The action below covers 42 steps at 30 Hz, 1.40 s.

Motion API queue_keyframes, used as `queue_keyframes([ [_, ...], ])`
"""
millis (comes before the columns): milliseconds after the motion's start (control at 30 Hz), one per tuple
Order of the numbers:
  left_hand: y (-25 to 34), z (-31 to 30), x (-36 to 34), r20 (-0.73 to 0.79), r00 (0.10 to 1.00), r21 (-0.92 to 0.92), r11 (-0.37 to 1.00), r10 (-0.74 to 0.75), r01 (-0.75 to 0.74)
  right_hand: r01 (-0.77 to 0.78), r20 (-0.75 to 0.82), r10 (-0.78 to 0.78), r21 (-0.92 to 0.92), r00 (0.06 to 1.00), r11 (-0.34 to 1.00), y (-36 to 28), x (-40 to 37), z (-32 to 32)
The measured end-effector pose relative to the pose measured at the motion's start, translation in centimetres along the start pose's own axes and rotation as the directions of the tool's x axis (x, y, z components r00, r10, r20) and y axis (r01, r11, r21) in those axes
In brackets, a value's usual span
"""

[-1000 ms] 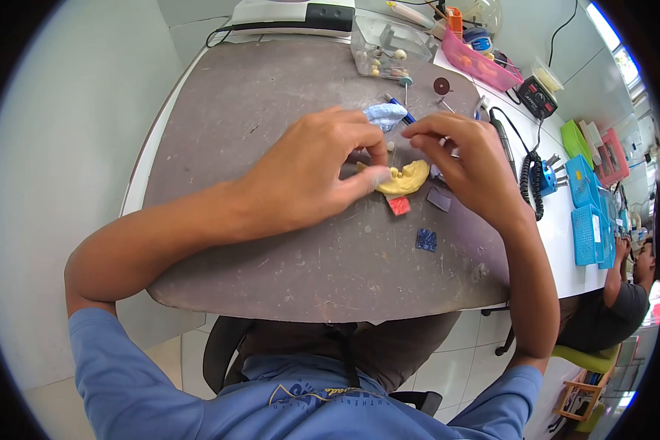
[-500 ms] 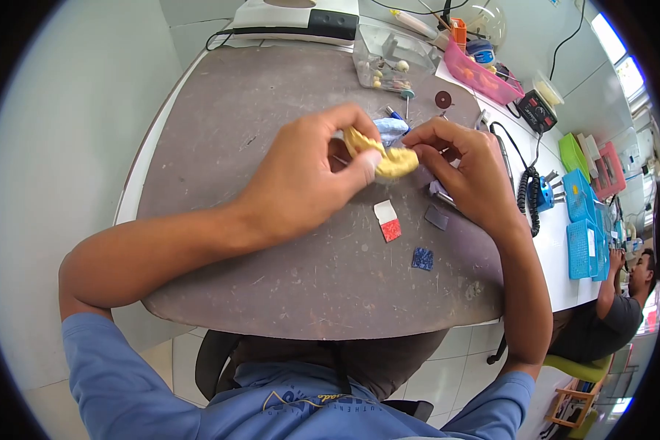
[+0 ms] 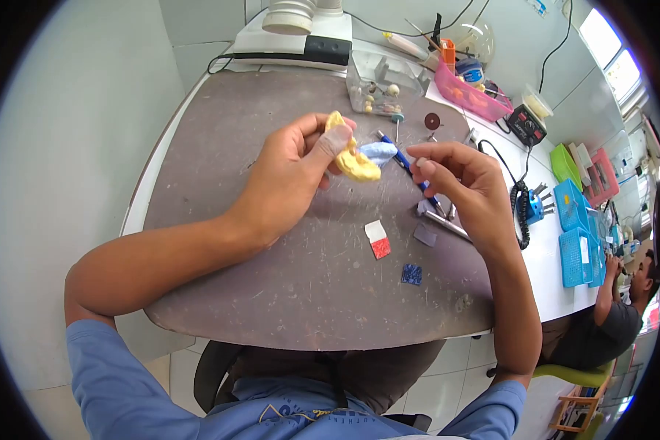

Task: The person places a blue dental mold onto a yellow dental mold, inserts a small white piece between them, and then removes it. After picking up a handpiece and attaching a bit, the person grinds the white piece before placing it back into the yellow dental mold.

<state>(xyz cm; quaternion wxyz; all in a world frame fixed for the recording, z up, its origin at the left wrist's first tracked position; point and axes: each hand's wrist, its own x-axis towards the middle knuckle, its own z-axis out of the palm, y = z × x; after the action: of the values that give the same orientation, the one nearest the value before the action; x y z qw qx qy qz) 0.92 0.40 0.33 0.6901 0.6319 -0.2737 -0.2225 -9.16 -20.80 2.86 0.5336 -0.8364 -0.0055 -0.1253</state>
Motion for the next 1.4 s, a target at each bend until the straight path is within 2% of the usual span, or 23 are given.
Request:
queue_keyframes([
  [33, 0.1, 0.2, -0.2, -0.003, 1.000, -0.001, 1.000, 0.010, -0.010, 0.009, 0.002, -0.009, -0.006, 1.000, 1.000, -0.4, -0.2, -0.1],
  [100, 0.1, 0.8, -0.6, 0.031, 0.999, -0.074, 0.997, -0.015, 0.017, -0.038, 0.019, 0.034, 0.246, 0.999, 0.968, -1.0, -0.4, -0.1],
  [133, -0.4, 0.8, -0.5, 0.091, 0.996, -0.121, 0.992, -0.010, 0.021, -0.060, 0.064, 0.043, 0.298, 0.997, 0.953, -0.8, -0.3, -0.4],
  [167, -0.3, 0.9, -0.7, 0.087, 0.996, -0.120, 0.993, -0.005, 0.015, -0.056, 0.066, 0.038, 0.296, 0.997, 0.954, -0.8, -0.3, -0.3],
  [233, -0.3, 1.3, -1.1, 0.151, 0.987, -0.192, 0.978, -0.055, 0.083, -0.081, 0.122, 0.036, 0.391, 0.992, 0.917, -0.9, -0.6, 0.0],
  [300, -0.3, 1.4, -1.2, 0.170, 0.985, -0.189, 0.979, -0.038, 0.070, -0.089, 0.126, 0.044, 0.381, 0.991, 0.920, -1.2, -0.8, 0.1],
  [367, -0.5, 1.5, -1.2, 0.216, 0.976, -0.187, 0.981, -0.008, 0.050, -0.191, 0.151, 0.141, 0.401, 0.978, 0.896, -1.3, -0.9, 0.1],
  [500, -0.8, 1.4, -1.3, 0.226, 0.971, -0.146, 0.988, 0.074, -0.041, -0.210, 0.119, 0.178, 0.366, 0.977, 0.907, -1.0, -0.8, 0.8],
  [567, -0.5, 1.6, -1.3, 0.199, 0.968, -0.115, 0.985, 0.152, -0.131, -0.152, 0.044, 0.145, 0.251, 0.988, 0.956, -1.1, -0.9, 1.3],
  [700, -0.1, 1.6, -1.5, 0.215, 0.966, -0.116, 0.986, 0.145, -0.122, -0.140, 0.039, 0.135, 0.249, 0.990, 0.958, -1.0, -1.1, 1.7],
  [767, 0.0, 1.6, -1.6, 0.208, 0.966, -0.134, 0.983, 0.152, -0.126, -0.046, 0.011, 0.044, 0.199, 0.999, 0.979, -1.0, -1.1, 2.1],
  [1067, 0.2, 1.7, -1.7, 0.206, 0.967, -0.132, 0.983, 0.150, -0.124, -0.076, 0.038, 0.068, 0.337, 0.997, 0.938, -1.2, -1.3, 2.7],
  [1400, 0.3, 1.6, -1.8, 0.218, 0.970, -0.121, 0.989, 0.113, -0.088, -0.076, 0.036, 0.069, 0.303, 0.997, 0.950, -1.5, -1.3, 2.4],
])
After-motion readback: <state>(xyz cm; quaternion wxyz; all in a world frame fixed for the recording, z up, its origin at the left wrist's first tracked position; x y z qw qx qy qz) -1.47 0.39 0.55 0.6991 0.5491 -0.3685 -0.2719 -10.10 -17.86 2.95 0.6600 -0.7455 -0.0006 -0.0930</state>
